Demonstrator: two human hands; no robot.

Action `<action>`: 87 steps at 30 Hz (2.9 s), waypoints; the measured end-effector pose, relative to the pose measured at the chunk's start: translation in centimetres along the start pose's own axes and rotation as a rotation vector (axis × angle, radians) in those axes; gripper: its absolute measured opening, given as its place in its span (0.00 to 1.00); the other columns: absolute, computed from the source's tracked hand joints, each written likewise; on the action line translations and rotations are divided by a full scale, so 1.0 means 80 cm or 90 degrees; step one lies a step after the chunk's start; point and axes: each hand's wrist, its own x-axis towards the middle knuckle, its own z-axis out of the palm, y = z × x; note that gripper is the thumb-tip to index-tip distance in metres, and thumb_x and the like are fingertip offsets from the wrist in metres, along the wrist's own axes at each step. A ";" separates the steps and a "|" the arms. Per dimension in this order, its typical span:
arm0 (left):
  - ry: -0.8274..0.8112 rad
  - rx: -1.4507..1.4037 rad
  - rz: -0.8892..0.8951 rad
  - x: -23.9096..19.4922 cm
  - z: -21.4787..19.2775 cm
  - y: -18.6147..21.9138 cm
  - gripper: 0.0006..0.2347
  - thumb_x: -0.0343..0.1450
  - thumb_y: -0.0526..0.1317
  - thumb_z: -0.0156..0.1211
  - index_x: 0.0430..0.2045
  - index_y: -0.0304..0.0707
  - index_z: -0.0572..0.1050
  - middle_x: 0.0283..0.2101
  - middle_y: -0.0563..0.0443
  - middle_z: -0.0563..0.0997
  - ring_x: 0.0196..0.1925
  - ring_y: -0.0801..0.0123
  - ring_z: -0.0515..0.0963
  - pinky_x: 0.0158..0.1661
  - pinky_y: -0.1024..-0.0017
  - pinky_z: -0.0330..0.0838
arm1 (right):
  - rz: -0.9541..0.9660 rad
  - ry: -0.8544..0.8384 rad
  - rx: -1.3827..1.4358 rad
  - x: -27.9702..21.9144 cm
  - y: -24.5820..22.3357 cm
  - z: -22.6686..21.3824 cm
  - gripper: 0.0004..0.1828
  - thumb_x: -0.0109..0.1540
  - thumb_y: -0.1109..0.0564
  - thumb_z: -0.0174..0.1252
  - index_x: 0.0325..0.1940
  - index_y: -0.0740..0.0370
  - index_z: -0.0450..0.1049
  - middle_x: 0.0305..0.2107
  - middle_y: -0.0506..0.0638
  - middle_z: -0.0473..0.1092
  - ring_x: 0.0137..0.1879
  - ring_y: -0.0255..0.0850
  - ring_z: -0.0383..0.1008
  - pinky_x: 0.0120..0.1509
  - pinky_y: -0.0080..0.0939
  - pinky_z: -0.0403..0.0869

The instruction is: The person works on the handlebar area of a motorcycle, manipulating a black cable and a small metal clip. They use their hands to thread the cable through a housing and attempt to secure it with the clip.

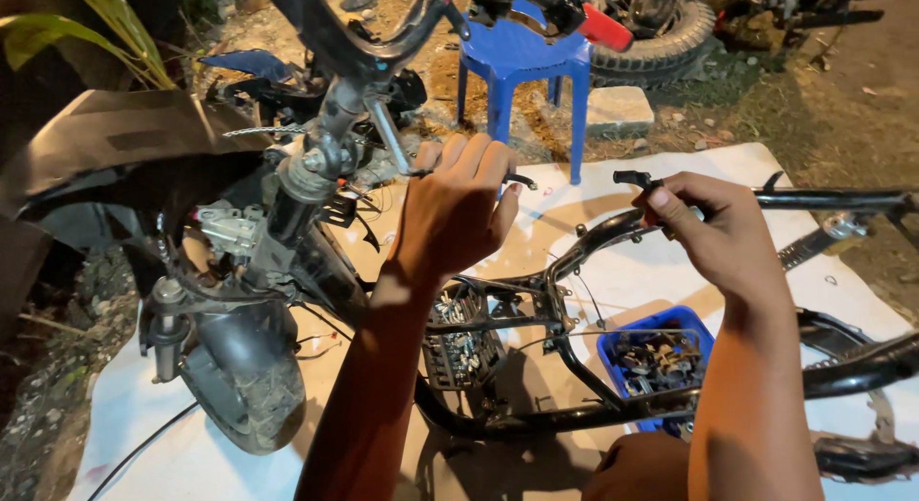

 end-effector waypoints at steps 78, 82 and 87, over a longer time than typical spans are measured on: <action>0.014 -0.088 0.031 -0.019 -0.017 -0.060 0.04 0.78 0.41 0.56 0.39 0.45 0.78 0.37 0.53 0.80 0.43 0.60 0.80 0.48 0.63 0.65 | 0.025 0.108 0.266 0.033 -0.061 0.164 0.06 0.61 0.66 0.61 0.43 0.65 0.78 0.25 0.42 0.70 0.24 0.25 0.62 0.26 0.28 0.58; 0.033 -0.131 0.047 -0.016 -0.012 -0.060 0.06 0.79 0.42 0.54 0.38 0.43 0.77 0.34 0.54 0.80 0.39 0.61 0.81 0.45 0.62 0.65 | 0.002 0.121 0.247 0.031 -0.062 0.162 0.05 0.62 0.65 0.61 0.42 0.65 0.77 0.26 0.42 0.71 0.24 0.25 0.62 0.26 0.29 0.59; 0.037 -0.196 0.012 -0.013 -0.009 -0.051 0.06 0.78 0.41 0.56 0.36 0.42 0.77 0.33 0.53 0.79 0.37 0.59 0.80 0.42 0.61 0.66 | -0.017 0.153 0.225 0.031 -0.056 0.157 0.05 0.61 0.66 0.64 0.41 0.64 0.79 0.31 0.43 0.72 0.28 0.24 0.64 0.29 0.28 0.62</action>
